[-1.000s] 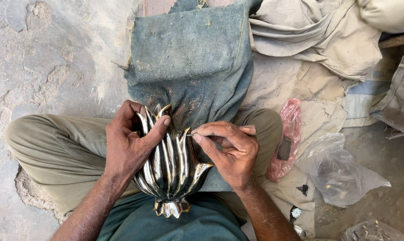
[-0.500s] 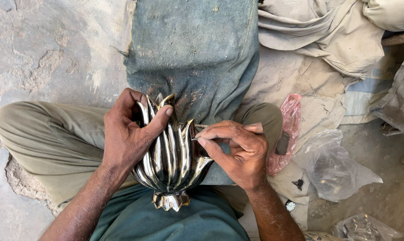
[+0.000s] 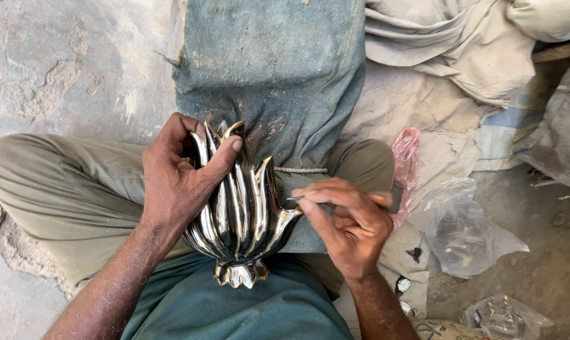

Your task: The person sits on the floor and uses a small brush to apply gold paint to the edges of a silver-colored, petal-shaped decorative object. They rotate the object to reach different sections and briefly remove eyeglasses before continuing the painting.

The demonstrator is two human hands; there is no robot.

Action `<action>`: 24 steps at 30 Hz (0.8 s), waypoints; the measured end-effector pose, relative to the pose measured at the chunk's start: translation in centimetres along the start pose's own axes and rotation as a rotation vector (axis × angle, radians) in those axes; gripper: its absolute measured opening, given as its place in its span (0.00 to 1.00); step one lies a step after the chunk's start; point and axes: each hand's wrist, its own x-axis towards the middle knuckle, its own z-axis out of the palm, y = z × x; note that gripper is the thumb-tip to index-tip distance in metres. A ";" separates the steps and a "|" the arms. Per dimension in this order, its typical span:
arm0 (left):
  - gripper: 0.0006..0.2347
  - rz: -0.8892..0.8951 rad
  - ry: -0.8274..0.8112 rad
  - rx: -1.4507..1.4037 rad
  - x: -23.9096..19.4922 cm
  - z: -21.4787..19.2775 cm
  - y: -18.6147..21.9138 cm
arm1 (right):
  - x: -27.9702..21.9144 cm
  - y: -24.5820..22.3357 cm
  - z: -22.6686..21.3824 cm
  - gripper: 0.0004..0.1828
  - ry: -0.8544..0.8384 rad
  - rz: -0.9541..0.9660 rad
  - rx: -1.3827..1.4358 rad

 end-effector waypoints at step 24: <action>0.12 0.084 0.196 -0.271 -3.8 0.8 -0.3 | -0.9 -3.2 2.9 0.12 0.201 -0.086 -0.523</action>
